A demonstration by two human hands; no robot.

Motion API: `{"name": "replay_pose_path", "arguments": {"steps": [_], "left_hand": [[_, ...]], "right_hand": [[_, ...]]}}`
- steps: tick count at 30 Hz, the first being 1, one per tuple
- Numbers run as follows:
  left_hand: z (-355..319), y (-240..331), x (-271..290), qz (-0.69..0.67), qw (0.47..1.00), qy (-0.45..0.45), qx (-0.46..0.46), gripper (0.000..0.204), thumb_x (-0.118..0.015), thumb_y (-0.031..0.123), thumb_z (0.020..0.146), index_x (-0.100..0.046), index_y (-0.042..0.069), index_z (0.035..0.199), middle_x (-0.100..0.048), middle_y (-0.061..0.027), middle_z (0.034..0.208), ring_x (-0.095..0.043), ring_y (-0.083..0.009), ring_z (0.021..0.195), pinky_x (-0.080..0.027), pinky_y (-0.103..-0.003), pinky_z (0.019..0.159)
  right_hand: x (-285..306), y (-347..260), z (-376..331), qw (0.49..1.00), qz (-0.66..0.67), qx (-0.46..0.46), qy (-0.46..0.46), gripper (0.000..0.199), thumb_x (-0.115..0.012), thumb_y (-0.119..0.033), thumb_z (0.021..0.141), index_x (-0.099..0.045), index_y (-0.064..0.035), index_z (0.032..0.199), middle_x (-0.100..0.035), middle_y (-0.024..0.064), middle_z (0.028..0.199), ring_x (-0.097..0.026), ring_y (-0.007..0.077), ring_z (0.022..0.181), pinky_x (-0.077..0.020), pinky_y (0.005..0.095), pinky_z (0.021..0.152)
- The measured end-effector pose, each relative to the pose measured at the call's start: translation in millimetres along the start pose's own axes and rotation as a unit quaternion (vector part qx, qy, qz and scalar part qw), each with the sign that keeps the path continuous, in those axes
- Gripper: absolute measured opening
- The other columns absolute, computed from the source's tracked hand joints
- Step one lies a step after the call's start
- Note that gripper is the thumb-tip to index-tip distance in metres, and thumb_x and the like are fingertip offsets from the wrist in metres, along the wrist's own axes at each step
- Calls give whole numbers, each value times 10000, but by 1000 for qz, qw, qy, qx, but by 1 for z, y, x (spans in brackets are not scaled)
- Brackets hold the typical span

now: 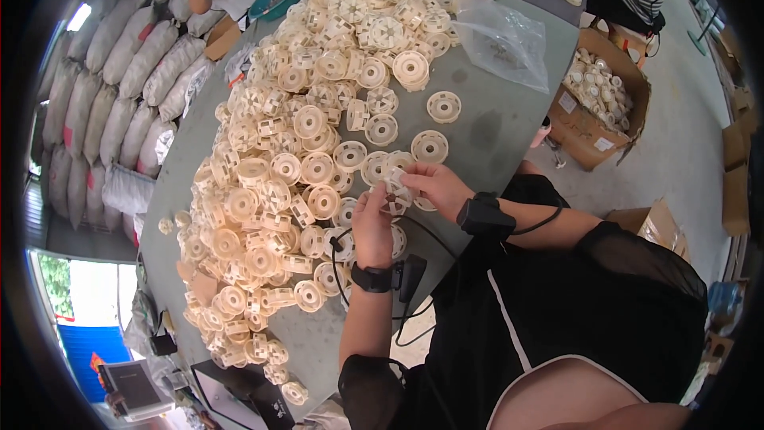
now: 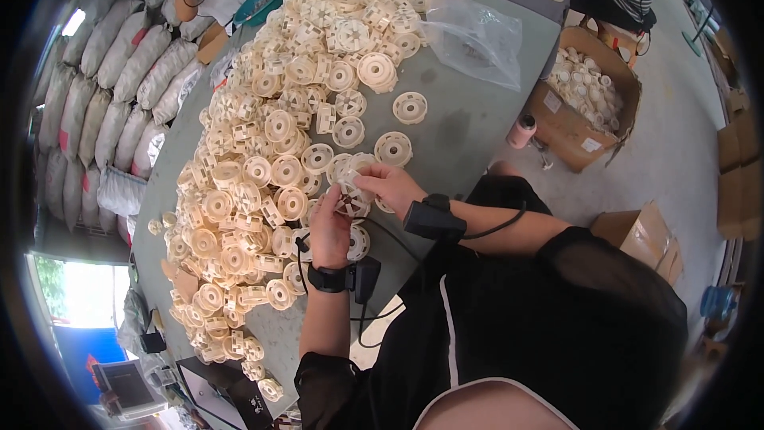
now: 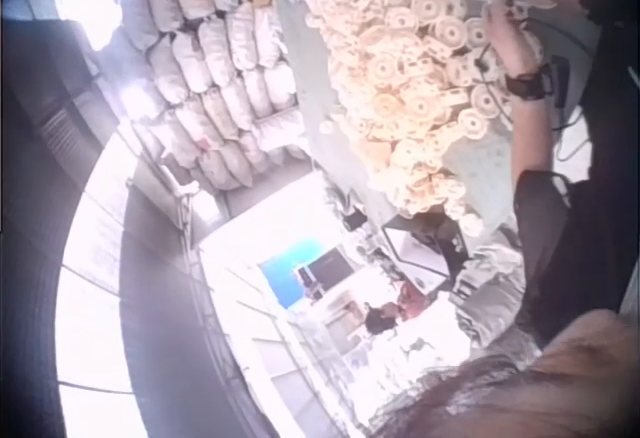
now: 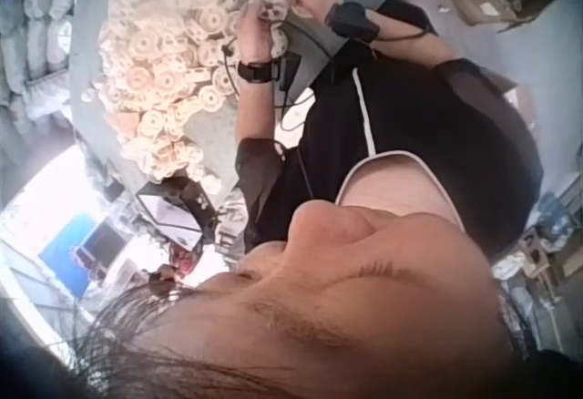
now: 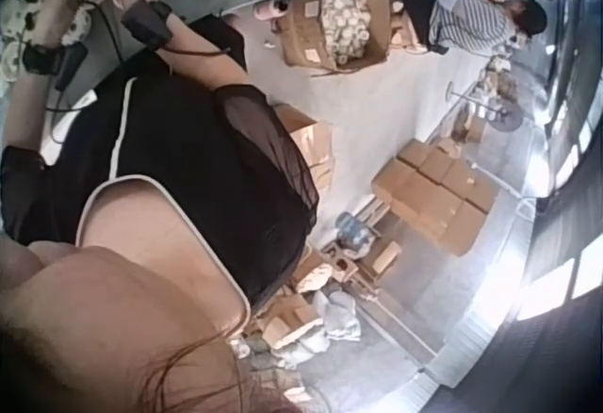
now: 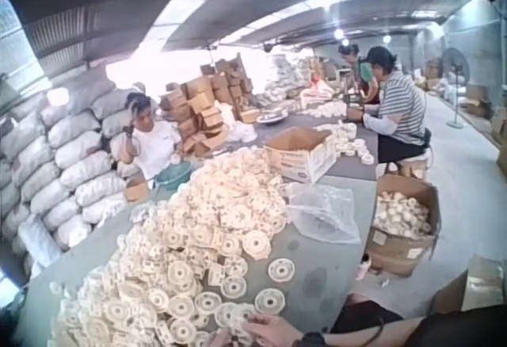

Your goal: Sorting and inspecting small white plastic components from a pile into a box at a work table.

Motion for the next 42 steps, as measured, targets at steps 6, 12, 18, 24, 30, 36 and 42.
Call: {"name": "replay_pose_path", "arguments": {"steps": [6,12,18,24,30,36,42], "left_hand": [[8,-13,4,-93,994,-1,50,172,-525,220,850,-533,54,893,-590,-41,881,-557,-135,778,-434,-287,695],[4,-5,-19,-133,989,-64,21,153,-532,193,846,-514,56,912,-584,-52,906,-562,-148,837,-437,-310,738],[7,-1,-20,-123,992,-14,-16,152,-544,116,833,-490,41,953,-574,-71,934,-562,-148,836,-441,-287,731],[2,15,-12,59,995,22,-72,157,-611,99,781,-526,28,892,-583,-46,859,-549,-85,738,-430,-201,635],[7,14,-1,154,984,37,-80,195,-639,96,749,-534,16,894,-579,-40,829,-526,-66,647,-411,-181,537],[7,20,-8,247,959,3,-137,170,-620,74,739,-566,9,886,-560,-25,792,-490,-52,644,-387,-176,554],[2,24,3,265,948,42,-171,243,-621,60,731,-569,6,963,-568,-8,830,-485,-48,659,-390,-173,567]], "right_hand": [[-18,-16,-11,993,-85,60,-51,140,-591,-145,808,-575,-33,890,-559,-22,808,-503,46,742,-412,204,686],[-4,-14,1,996,-17,84,-40,144,-550,-191,836,-560,-61,897,-545,-10,823,-498,70,752,-401,226,683],[-5,2,5,989,146,-37,-4,243,-438,-284,879,-503,-81,996,-507,31,958,-490,146,900,-382,332,799],[-9,2,4,974,199,-110,-7,283,-402,-296,891,-522,-96,1049,-564,9,1000,-519,145,910,-386,309,819],[-10,-12,-5,998,67,-3,15,267,-441,-315,868,-522,-83,971,-549,15,881,-532,130,766,-439,288,670],[-5,-15,-2,996,-58,67,-2,231,-609,-224,798,-517,-58,929,-519,-30,760,-458,29,665,-380,190,560],[-8,-21,-5,995,-47,87,0,189,-572,-225,827,-510,-65,904,-524,-27,762,-472,41,668,-394,195,595]]}}
Point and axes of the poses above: each hand's wrist, its own z-axis towards the middle knuckle, its own x-axis out of the back of the hand, y = z × x, the point moved 8 cm from there along z, towards the middle knuckle
